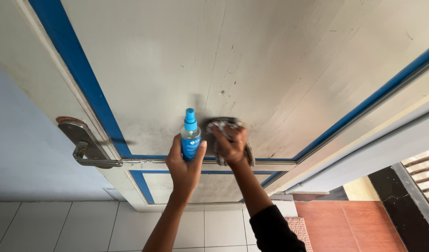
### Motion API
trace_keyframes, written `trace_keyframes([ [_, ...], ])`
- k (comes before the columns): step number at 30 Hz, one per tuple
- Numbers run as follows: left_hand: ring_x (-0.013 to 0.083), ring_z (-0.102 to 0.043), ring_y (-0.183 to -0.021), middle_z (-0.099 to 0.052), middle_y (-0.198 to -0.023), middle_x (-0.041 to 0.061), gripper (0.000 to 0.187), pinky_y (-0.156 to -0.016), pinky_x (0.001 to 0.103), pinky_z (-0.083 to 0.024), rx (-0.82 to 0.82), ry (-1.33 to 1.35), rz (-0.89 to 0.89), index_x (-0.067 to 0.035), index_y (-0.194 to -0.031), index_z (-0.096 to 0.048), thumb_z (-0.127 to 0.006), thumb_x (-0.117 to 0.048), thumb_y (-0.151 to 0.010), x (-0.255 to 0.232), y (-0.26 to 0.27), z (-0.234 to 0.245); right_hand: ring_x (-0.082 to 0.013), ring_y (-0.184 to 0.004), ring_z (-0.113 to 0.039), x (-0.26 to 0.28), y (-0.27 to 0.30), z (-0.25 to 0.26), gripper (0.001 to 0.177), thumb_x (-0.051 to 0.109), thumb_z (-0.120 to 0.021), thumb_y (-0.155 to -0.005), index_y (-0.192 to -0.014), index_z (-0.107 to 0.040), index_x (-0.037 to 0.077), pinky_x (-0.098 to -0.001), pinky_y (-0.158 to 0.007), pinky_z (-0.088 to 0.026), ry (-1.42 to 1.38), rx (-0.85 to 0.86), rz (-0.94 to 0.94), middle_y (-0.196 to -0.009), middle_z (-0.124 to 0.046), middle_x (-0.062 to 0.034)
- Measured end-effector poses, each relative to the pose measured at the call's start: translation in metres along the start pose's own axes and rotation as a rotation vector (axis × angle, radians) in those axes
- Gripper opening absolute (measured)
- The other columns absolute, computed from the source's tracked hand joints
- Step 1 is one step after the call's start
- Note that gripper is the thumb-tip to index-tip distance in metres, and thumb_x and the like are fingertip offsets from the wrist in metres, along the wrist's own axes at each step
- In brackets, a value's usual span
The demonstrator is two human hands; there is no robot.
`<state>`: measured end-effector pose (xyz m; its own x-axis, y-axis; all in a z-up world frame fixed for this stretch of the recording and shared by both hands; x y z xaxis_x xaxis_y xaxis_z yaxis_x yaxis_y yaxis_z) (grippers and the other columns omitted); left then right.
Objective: Cleaning a white door with a cloth and cleaning spray.
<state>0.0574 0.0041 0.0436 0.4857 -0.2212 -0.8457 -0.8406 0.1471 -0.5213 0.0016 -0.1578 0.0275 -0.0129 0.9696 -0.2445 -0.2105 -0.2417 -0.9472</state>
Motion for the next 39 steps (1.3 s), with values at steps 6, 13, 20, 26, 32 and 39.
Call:
trace_keyframes([
  [6,0.0054,-0.057,-0.063,-0.064,-0.076,0.000,0.032,-0.056,0.023,-0.046,0.022,-0.014,-0.018,-0.003,-0.114,-0.064,-0.077,-0.024,-0.093,0.002,0.006,-0.004,-0.0235,-0.094,-0.053,-0.072,0.015,0.020,0.019,0.000,-0.073,-0.093,-0.110,-0.080,0.007,-0.0380,-0.074,-0.049,0.054,-0.111,-0.223,-0.103,-0.054,-0.0066],
  [13,0.0068,-0.057,-0.061,-0.063,-0.073,0.001,0.028,-0.055,0.024,-0.045,0.010,-0.009,-0.001,-0.003,-0.107,-0.063,-0.077,-0.023,-0.094,0.003,0.003,-0.007,-0.0143,-0.091,-0.052,-0.079,-0.041,0.013,0.012,-0.005,-0.078,-0.095,-0.100,-0.079,0.006,-0.0294,-0.067,-0.047,-0.065,-0.435,-0.287,-0.105,-0.053,-0.0042],
  [20,0.0077,-0.061,-0.067,-0.066,-0.079,0.002,0.031,-0.060,0.024,-0.050,0.004,0.000,0.009,-0.002,-0.111,-0.063,-0.077,-0.023,-0.093,-0.004,0.006,-0.036,-0.0257,-0.094,-0.055,-0.008,-0.039,0.010,0.031,0.011,-0.083,-0.077,-0.108,-0.081,0.012,-0.0378,-0.075,-0.049,-0.042,-0.040,-0.039,-0.109,-0.053,-0.0056],
  [26,0.0074,-0.062,-0.067,-0.067,-0.082,0.002,0.033,-0.059,0.024,-0.050,0.013,0.005,-0.002,-0.003,-0.116,-0.063,-0.076,-0.025,-0.094,-0.001,0.014,-0.057,-0.0263,-0.088,-0.052,-0.052,0.045,0.032,0.033,0.008,-0.076,-0.076,-0.108,-0.082,0.014,-0.0368,-0.071,-0.047,-0.034,0.025,-0.072,-0.106,-0.055,-0.0060],
  [32,0.0058,-0.060,-0.063,-0.066,-0.077,0.000,0.032,-0.056,0.023,-0.048,0.009,0.007,0.012,-0.004,-0.113,-0.063,-0.076,-0.026,-0.095,-0.001,0.023,-0.068,-0.0191,-0.083,-0.050,-0.156,0.076,0.062,0.014,0.001,-0.077,-0.088,-0.100,-0.081,0.006,-0.0360,-0.065,-0.039,0.091,-0.336,-0.194,-0.094,-0.057,-0.0017],
  [39,0.0058,-0.059,-0.061,-0.065,-0.076,0.001,0.032,-0.054,0.023,-0.047,-0.020,-0.024,0.023,-0.004,-0.112,-0.063,-0.076,-0.026,-0.093,-0.002,0.026,-0.075,-0.0200,-0.084,-0.046,-0.143,-0.033,0.071,0.005,-0.002,-0.075,-0.098,-0.100,-0.079,0.001,-0.0362,-0.065,-0.036,0.194,-0.468,-0.332,-0.095,-0.050,-0.0060],
])
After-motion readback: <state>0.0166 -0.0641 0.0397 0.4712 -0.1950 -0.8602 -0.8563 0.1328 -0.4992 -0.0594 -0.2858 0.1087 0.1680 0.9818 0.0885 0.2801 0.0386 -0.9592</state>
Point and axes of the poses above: each hand's wrist, its own y-axis away from the middle knuckle, its own z-axis out of the back of the hand, x = y × z, the point moved 6 cm from there along -y, towards the middle knuckle
